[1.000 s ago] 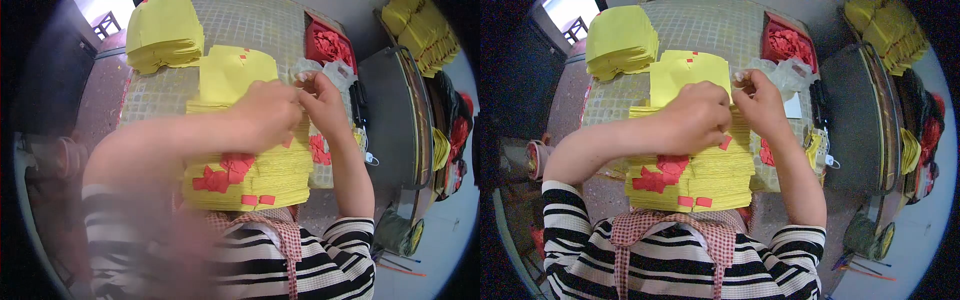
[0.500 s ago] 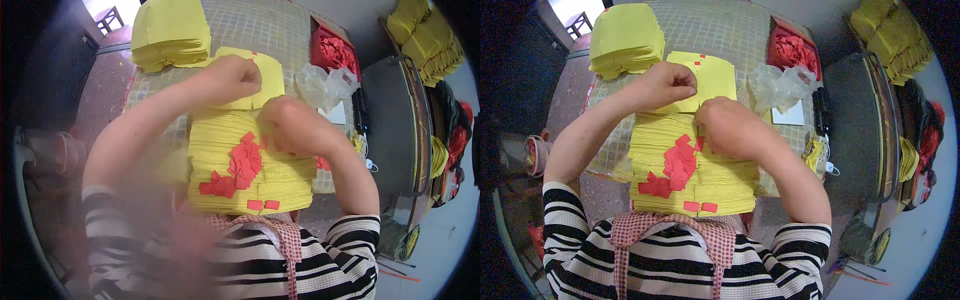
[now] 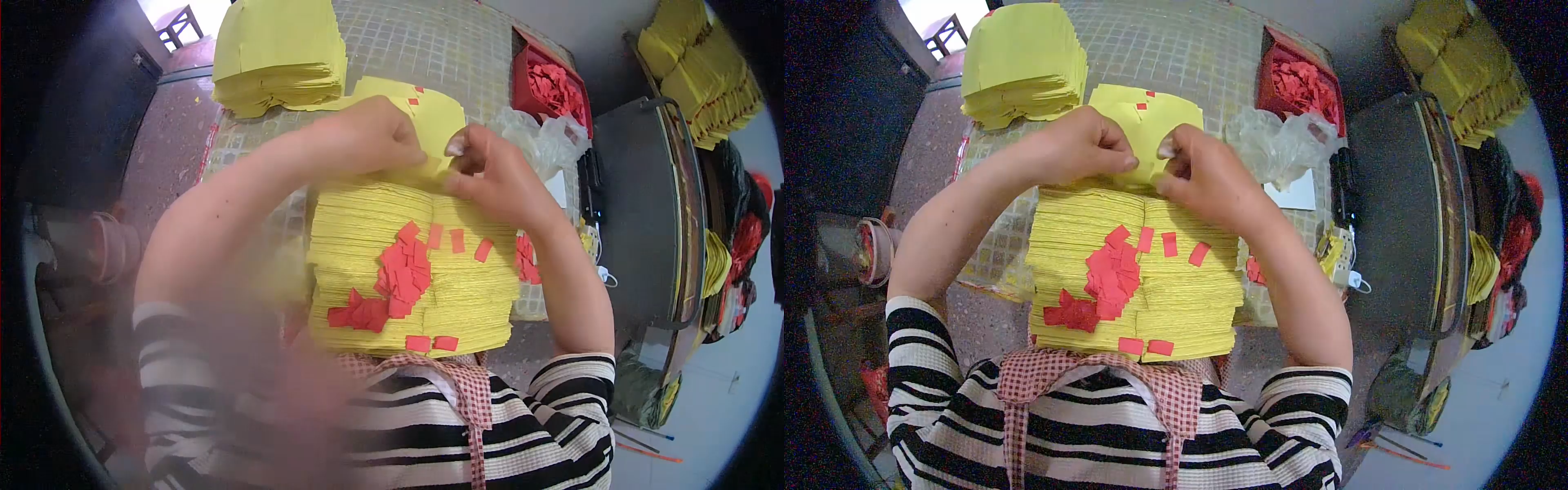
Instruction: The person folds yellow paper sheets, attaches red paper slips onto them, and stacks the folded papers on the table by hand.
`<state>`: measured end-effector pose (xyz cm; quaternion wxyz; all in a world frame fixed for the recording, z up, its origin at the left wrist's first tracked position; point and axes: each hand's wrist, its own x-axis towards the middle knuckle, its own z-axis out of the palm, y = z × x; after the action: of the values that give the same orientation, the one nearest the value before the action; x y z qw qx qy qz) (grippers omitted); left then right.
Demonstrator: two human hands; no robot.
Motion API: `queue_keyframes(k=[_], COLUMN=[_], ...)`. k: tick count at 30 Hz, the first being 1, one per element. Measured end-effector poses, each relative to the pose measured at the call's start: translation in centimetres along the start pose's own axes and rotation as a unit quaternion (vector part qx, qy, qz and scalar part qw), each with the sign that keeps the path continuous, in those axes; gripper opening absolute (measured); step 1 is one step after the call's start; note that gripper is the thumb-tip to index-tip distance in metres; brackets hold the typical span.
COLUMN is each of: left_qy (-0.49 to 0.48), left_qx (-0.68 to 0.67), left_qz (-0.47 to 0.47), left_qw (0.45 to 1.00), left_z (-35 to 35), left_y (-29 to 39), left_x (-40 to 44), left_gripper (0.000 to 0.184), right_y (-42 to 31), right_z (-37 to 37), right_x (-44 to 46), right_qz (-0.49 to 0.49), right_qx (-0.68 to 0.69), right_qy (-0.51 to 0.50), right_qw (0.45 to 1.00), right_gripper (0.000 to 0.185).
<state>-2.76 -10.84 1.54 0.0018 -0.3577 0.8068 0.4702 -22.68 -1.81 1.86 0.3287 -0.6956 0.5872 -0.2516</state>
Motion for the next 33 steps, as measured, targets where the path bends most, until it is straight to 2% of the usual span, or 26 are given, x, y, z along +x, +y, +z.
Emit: queue_keyframes(k=[3,5,6,8,10,12,13,15,21,25,27,28,29,31,32,33], left_qy=[0.018,0.024,0.022,0.025,0.020,0.017,0.015,0.014,-0.012,0.010,0.017,0.026,0.035,0.050,0.064,0.066], left_qx=[-0.009,0.092,0.093,0.065,0.041,0.017,0.014,0.010,-0.025,0.030,0.066,0.069,0.072,0.081,0.089,0.090], left_qz=[-0.008,0.080,0.081,0.150,0.143,0.137,0.146,0.156,0.101,0.140,0.153,0.148,0.143,0.139,0.135,0.135], left_qw=[1.000,0.992,0.992,0.986,0.989,0.990,0.989,0.988,0.994,0.990,0.986,0.986,0.987,0.986,0.985,0.985], left_z=[0.1,0.5,0.9,1.8,2.1,2.2,2.2,2.1,2.0,2.3,2.3,2.4,2.4,2.5,2.6,2.6], left_y=[0.5,1.6,1.5,0.9,0.8,0.4,0.1,-0.2,0.4,0.2,0.4,0.4,0.3,0.3,0.3,0.2], left_x=[0.2,-0.1,0.0,0.3,0.1,0.1,0.2,0.3,-0.3,-0.5,-0.6,-0.5,-0.3,-0.2,-0.1,0.1], left_gripper=[0.027,0.025,0.025,0.022,0.020,0.018,0.017,0.016,0.019,0.021,0.021,0.022,0.022,0.023,0.023,0.023], right_y=[-1.2,-1.5,-1.6,-1.3,-1.2,-1.6,-1.8,-2.4,-3.6,-4.1,-3.9,-3.3,-2.5,-2.5,-3.6,-3.7], right_z=[-0.5,-0.7,-0.7,-0.2,0.4,1.2,1.4,1.6,3.3,2.3,1.2,0.8,0.6,-0.1,-0.8,-1.0], right_x=[-0.8,-0.4,-0.4,-0.5,-1.1,-2.8,-3.6,-5.3,-8.5,-7.9,-6.9,-6.3,-5.5,-4.0,-3.4,-2.8], right_qz=[0.012,0.044,0.076,0.074,0.071,-0.057,-0.056,-0.238,-0.257,-0.220,-0.179,-0.180,-0.112,-0.045,0.079,0.136], right_qx=[-0.010,-0.002,0.003,0.008,0.013,-0.136,-0.137,-0.285,-0.343,-0.309,-0.172,-0.173,-0.088,-0.002,0.113,0.171], right_qy=[-0.036,-0.034,-0.032,-0.015,-0.001,0.103,0.103,0.171,0.106,0.129,0.110,0.111,0.095,0.077,-0.011,-0.058], right_qw=[0.999,0.998,0.997,0.997,0.997,0.984,0.984,0.913,0.897,0.916,0.962,0.962,0.985,0.996,0.990,0.974], right_gripper=[0.033,0.032,0.031,0.029,0.028,0.024,0.024,0.021,0.030,0.021,0.013,0.013,0.013,0.013,0.015,0.016])
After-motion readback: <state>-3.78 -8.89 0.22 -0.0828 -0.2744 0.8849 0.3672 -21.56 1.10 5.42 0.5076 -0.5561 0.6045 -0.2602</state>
